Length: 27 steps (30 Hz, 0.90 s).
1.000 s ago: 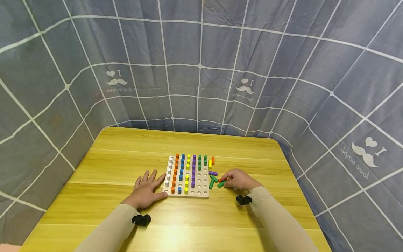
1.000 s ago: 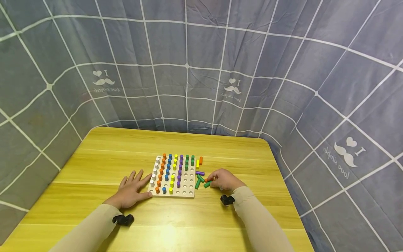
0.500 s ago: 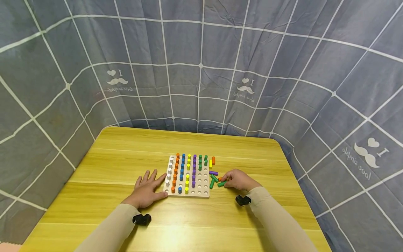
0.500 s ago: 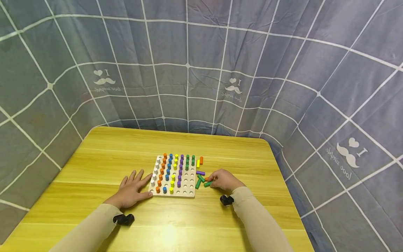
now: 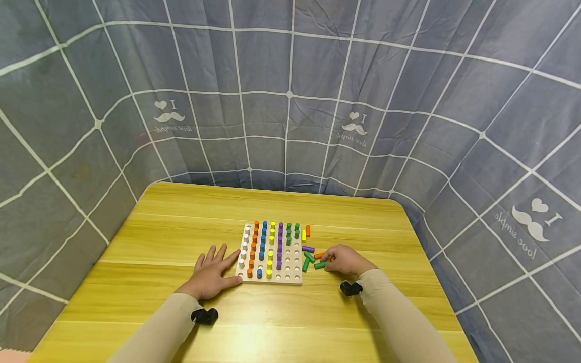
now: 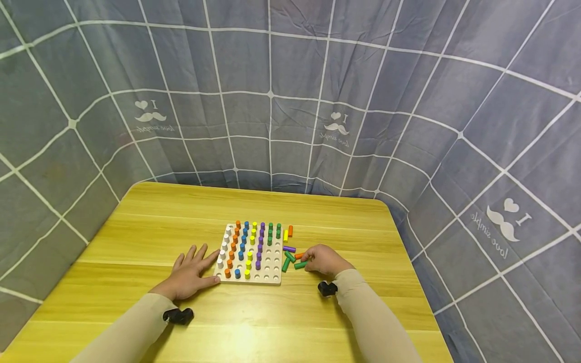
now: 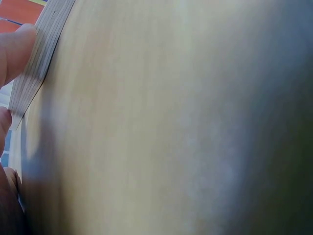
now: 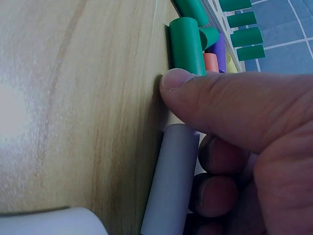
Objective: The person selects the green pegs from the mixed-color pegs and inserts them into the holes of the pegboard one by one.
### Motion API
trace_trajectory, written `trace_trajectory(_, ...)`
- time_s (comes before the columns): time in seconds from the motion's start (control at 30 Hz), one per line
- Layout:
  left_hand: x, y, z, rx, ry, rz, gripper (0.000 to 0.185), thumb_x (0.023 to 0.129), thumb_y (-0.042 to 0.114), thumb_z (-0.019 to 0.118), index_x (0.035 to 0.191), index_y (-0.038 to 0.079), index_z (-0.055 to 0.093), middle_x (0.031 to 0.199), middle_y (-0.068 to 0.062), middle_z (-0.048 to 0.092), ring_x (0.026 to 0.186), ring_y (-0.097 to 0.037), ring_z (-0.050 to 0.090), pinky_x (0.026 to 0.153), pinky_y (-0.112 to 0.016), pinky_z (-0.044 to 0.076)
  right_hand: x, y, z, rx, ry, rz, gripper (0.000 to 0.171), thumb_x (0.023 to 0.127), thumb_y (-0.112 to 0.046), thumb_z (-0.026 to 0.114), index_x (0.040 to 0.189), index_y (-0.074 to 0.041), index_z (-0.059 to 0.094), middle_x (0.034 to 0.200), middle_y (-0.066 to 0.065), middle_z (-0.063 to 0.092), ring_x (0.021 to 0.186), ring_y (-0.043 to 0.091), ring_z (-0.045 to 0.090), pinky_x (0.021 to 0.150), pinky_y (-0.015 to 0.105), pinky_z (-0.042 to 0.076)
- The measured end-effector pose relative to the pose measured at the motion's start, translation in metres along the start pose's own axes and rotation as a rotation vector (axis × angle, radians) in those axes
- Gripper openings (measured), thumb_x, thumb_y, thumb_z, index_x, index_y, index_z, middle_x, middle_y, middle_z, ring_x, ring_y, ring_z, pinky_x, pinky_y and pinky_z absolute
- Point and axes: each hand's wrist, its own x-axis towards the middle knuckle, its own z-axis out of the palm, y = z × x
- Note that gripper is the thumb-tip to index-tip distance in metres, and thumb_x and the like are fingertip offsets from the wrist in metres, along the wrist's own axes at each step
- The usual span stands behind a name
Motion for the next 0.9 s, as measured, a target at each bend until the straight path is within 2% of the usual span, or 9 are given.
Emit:
trace_trajectory(0.23,0.000,-0.002,0.001,0.000,0.007,0.004,0.088,0.095,0.070,0.062,0.167,0.028,0.034,0.174,-0.030,0.012,0.159,-0.059,-0.002,0.123,-0.075,-0.007,-0.003,-0.002,-0.002,0.009,0.017,0.004,0.012,0.090,-0.010,0.082,0.101,-0.014,0.080,0.085,-0.003,0.071,0.070,0.014,0.050,0.062,0.025,0.040)
trace_trajectory(0.4,0.000,0.001,-0.001,0.018,-0.013,-0.019,0.088,0.096,0.067,0.063,0.167,0.025,0.033,0.174,-0.028,0.010,0.159,-0.057,-0.003,0.123,-0.074,-0.007,-0.005,-0.003,-0.005,0.075,0.017,0.013,0.011,0.091,-0.011,0.079,0.102,-0.015,0.080,0.075,-0.003,0.066,0.060,0.011,0.047,0.055,0.024,0.038)
trace_trajectory(0.57,0.000,0.004,-0.004,0.034,-0.032,-0.041,0.088,0.096,0.068,0.063,0.167,0.025,0.032,0.175,-0.025,0.010,0.160,-0.055,-0.003,0.124,-0.073,-0.007,-0.005,-0.003,-0.008,0.139,0.016,-0.028,0.010,0.094,-0.012,0.075,0.103,-0.015,0.079,0.070,-0.002,0.061,0.055,0.011,0.045,0.051,0.025,0.037)
trace_trajectory(0.73,0.000,0.003,-0.004,0.036,-0.033,-0.042,0.089,0.096,0.068,0.062,0.168,0.025,0.032,0.175,-0.025,0.009,0.160,-0.055,-0.004,0.124,-0.073,-0.007,-0.005,-0.008,-0.009,0.146,0.041,-0.030,0.010,0.098,-0.014,0.073,0.105,-0.017,0.079,0.074,0.000,0.063,0.055,0.011,0.047,0.052,0.024,0.039)
trace_trajectory(0.9,0.000,0.003,-0.004,0.034,-0.036,-0.040,0.089,0.096,0.069,0.062,0.168,0.026,0.032,0.176,-0.025,0.009,0.160,-0.055,-0.004,0.124,-0.073,-0.007,-0.002,-0.014,-0.009,0.114,0.073,-0.042,0.011,0.099,-0.015,0.072,0.107,-0.016,0.079,0.087,-0.001,0.067,0.070,0.014,0.055,0.063,0.027,0.045)
